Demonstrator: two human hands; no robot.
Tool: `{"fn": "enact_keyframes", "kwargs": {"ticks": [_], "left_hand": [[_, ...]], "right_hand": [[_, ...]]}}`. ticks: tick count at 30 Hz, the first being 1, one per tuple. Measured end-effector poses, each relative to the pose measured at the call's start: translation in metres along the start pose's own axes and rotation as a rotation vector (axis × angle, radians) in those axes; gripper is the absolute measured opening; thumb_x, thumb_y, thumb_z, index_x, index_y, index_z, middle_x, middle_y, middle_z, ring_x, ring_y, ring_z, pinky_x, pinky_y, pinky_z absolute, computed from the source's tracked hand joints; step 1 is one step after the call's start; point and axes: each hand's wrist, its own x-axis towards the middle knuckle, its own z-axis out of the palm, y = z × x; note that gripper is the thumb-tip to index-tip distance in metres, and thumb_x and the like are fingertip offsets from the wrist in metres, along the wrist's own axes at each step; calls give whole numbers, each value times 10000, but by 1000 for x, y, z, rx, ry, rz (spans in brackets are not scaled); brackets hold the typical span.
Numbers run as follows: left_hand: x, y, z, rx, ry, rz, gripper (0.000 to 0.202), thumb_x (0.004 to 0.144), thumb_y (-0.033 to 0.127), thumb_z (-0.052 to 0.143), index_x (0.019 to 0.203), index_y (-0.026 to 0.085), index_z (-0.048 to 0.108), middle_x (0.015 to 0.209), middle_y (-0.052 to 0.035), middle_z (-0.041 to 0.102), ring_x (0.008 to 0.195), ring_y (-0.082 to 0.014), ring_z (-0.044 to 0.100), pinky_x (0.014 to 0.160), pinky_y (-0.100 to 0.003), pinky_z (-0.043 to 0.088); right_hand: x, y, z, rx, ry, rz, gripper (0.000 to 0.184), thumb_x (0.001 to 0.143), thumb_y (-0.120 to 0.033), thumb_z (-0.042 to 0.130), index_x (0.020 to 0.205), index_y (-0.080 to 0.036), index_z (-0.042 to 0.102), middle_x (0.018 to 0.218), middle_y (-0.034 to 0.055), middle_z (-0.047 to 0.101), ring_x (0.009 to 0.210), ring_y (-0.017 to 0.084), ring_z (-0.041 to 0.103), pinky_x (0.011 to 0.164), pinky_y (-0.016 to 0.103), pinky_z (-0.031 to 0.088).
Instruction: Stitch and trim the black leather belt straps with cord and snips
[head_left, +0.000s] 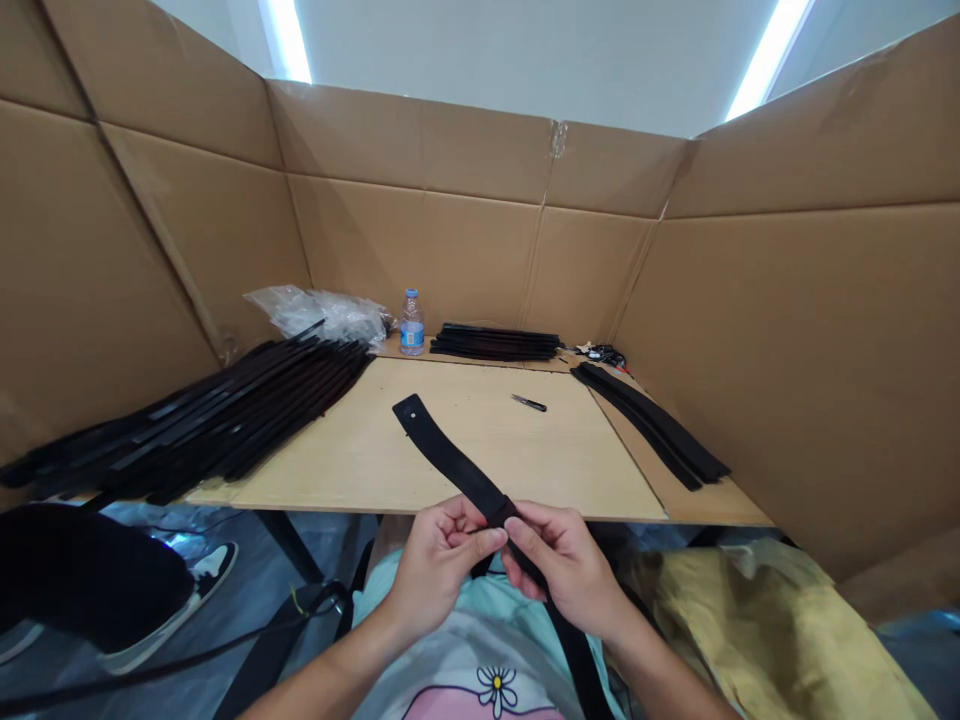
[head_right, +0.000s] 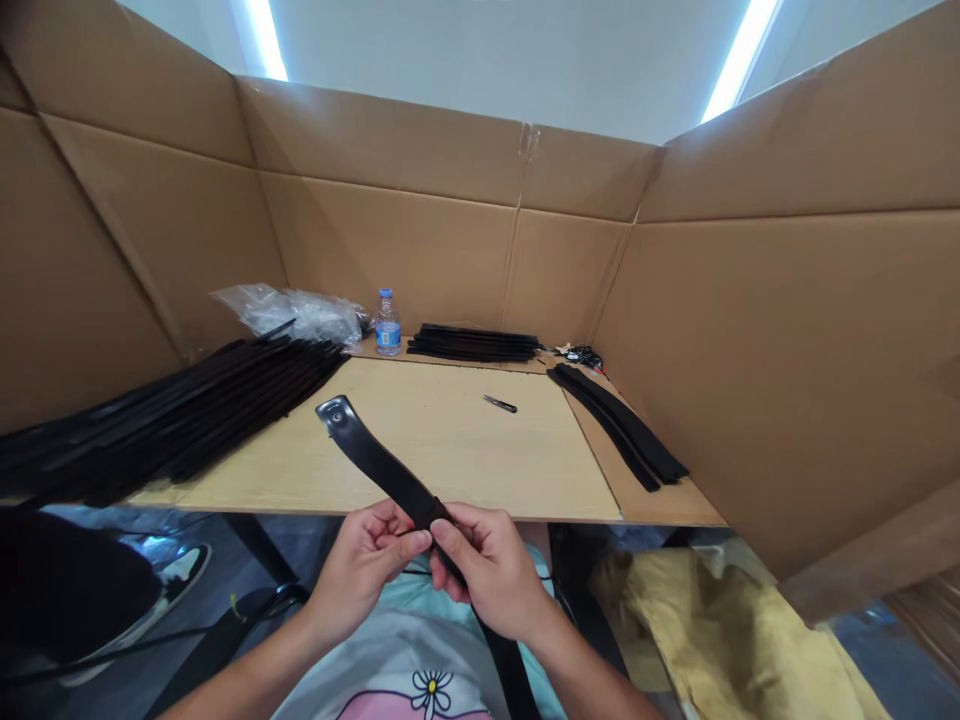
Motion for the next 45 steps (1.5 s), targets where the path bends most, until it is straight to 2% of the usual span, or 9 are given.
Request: {"fn": "enact_keyframes", "kwargs": {"ticks": [6, 10, 15, 20, 26, 30, 34, 39, 45], "left_hand": [[1, 1, 1, 4, 106, -5, 367, 579, 356, 832, 577, 135, 539, 479, 39, 541, 401, -54, 429, 459, -189, 374], [1, 2, 2, -37, 45, -1, 361, 609, 348, 818, 577, 148, 520, 417, 95, 419, 338, -18, 303, 460, -194, 398], [3, -2, -3, -32, 20, -5, 323, 702, 361, 750, 638, 158, 507, 479, 21, 571, 431, -106, 535, 466, -211, 415], [2, -2, -5, 0, 112, 38, 365, 691, 378, 753, 604, 167, 467, 498, 0, 613, 469, -129, 580, 497, -233, 452], [2, -9, -11, 67, 229, 3, 441, 426, 219, 889, 637, 158, 506, 470, 57, 569, 424, -93, 528, 463, -195, 428], [2, -8, -11, 67, 225, -28, 380, 412, 184, 882, 654, 124, 596, 577, 24, 622, 499, -92, 557, 488, -182, 441], [0, -2, -6, 24, 161, -72, 350, 433, 209, 875, 659, 116, 625, 597, 8, 641, 511, -117, 584, 504, -217, 477], [-1, -3, -7, 20, 109, -72, 372, 497, 276, 861, 566, 139, 521, 490, 24, 599, 429, -114, 561, 441, -208, 426], [-2, -5, -9, -34, 37, -98, 443, 527, 376, 850, 597, 170, 464, 436, 59, 505, 409, -138, 560, 423, -223, 390]], "right_hand": [[-5, -9, 0, -57, -35, 0, 379, 948, -446, 471, 1070, -114, 606, 599, -14, 523, 432, 46, 397, 387, 152, 280], [-5, -11, -2, -87, -52, -5, 353, 950, -432, 474, 988, -113, 621, 621, -6, 534, 456, 52, 406, 408, 165, 289], [-3, -11, -5, -17, -75, -38, 330, 955, -407, 468, 953, -126, 641, 737, 36, 607, 548, 79, 488, 513, 198, 395], [2, -8, -9, 82, -80, -36, 350, 930, -411, 513, 926, -121, 708, 783, 65, 633, 636, 102, 512, 575, 215, 407], [8, 5, -12, 228, -1, -74, 350, 803, -356, 710, 1110, -191, 682, 744, 29, 667, 583, 85, 517, 553, 203, 426], [12, 8, -9, 232, -17, -51, 303, 627, -251, 847, 890, -156, 730, 738, 33, 681, 690, 132, 605, 619, 221, 504], [10, 8, -4, 256, -4, -1, 333, 494, -198, 897, 708, -139, 650, 677, -5, 633, 566, 117, 573, 467, 208, 533], [2, 9, 1, 255, 11, 27, 436, 615, -259, 848, 706, -189, 428, 674, -54, 571, 521, 95, 561, 410, 202, 522], [0, 6, 2, 185, -81, 28, 455, 768, -350, 742, 749, -217, 308, 609, -7, 659, 398, 47, 476, 387, 134, 328]]}}
